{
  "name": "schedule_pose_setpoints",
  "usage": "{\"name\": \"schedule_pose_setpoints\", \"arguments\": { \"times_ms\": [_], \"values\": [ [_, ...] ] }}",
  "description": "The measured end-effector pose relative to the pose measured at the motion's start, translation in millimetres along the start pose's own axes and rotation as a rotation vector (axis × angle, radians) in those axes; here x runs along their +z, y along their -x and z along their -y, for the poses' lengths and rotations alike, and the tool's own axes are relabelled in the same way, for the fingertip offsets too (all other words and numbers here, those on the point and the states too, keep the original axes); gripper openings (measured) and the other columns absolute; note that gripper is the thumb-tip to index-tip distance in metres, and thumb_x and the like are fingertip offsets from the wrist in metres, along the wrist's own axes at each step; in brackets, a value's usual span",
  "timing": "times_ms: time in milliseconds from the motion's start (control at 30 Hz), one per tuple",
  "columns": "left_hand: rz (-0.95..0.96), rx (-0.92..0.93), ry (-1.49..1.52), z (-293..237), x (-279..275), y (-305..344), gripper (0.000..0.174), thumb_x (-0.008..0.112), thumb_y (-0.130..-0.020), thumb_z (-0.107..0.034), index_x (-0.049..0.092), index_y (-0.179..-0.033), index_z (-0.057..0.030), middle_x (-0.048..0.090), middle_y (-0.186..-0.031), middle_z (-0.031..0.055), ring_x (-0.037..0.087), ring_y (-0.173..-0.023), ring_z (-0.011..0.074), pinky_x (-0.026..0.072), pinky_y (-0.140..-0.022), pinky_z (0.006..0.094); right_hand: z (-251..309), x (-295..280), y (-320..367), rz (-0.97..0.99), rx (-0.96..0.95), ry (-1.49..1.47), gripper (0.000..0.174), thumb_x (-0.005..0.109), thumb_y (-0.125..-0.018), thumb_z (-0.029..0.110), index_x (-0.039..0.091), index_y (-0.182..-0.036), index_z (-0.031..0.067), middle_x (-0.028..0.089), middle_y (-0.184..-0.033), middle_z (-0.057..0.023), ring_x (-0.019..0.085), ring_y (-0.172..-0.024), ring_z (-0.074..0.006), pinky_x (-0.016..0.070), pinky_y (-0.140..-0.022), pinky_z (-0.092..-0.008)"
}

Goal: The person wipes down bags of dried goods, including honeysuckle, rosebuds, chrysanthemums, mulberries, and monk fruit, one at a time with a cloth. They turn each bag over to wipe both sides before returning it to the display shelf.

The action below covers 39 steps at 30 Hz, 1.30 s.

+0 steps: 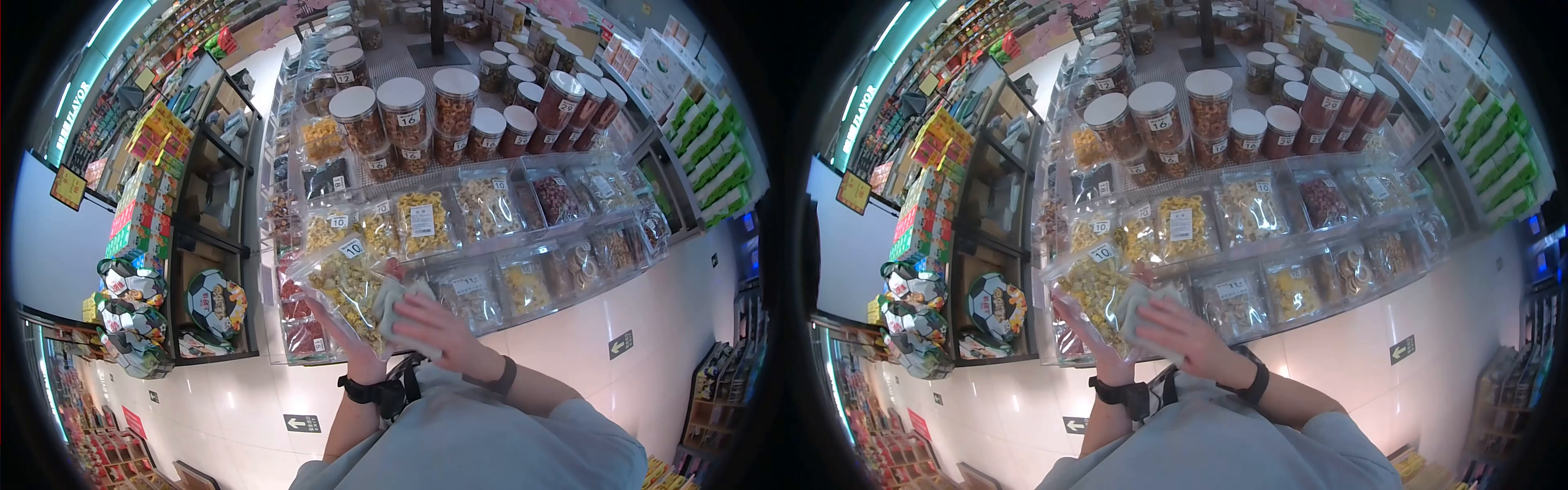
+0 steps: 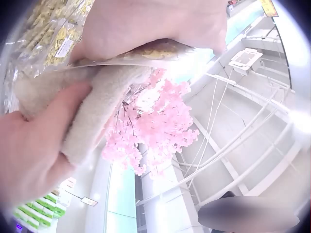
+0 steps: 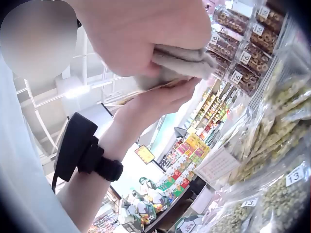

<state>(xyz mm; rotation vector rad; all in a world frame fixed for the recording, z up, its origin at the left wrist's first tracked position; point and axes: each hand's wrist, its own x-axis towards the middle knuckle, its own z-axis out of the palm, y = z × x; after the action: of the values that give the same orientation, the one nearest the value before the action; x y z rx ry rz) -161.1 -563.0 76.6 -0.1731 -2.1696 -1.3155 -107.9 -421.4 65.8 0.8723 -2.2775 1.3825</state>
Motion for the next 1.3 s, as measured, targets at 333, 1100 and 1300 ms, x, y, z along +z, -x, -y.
{"name": "schedule_pose_setpoints", "arguments": {
  "times_ms": [333, 1100, 1300],
  "values": [
    [0.477, -0.802, 1.661, 19.1, -4.9, -5.4, 0.085, 0.033, -0.096, -0.074, 0.033, -0.151, -0.0087, 0.049, -0.144, 0.0129, 0.051, -0.13, 0.0276, 0.0421, -0.11, 0.0408, 4.2, -2.7, -27.7, -0.113, 0.103, -0.112, 0.048, 0.063, -0.083, -0.003, 0.063, -0.13, 0.0073, 0.051, -0.147, -0.0159, 0.044, -0.139, -0.0368, 0.0342, -0.116, -0.05],
    [0.638, -0.84, 0.993, -1.0, -21.6, 4.0, 0.088, 0.039, -0.095, -0.074, 0.028, -0.154, -0.0093, 0.043, -0.151, 0.011, 0.048, -0.135, 0.0266, 0.042, -0.111, 0.0424, 1.4, -20.9, -64.7, -0.215, 0.081, 0.044, 0.053, 0.062, -0.08, -0.004, 0.064, -0.131, 0.0097, 0.051, -0.146, -0.0161, 0.044, -0.139, -0.0374, 0.0365, -0.115, -0.0488],
    [0.615, -1.008, 1.128, -2.5, -22.1, 2.5, 0.088, 0.04, -0.094, -0.074, 0.029, -0.153, -0.0084, 0.047, -0.146, 0.0142, 0.052, -0.132, 0.0287, 0.0466, -0.107, 0.0444, -16.2, -31.6, -63.8, -0.223, 0.234, 0.048, 0.056, 0.06, -0.078, -0.007, 0.063, -0.132, 0.0119, 0.053, -0.144, -0.0133, 0.047, -0.136, -0.0352, 0.0388, -0.113, -0.0475]
  ]
}}
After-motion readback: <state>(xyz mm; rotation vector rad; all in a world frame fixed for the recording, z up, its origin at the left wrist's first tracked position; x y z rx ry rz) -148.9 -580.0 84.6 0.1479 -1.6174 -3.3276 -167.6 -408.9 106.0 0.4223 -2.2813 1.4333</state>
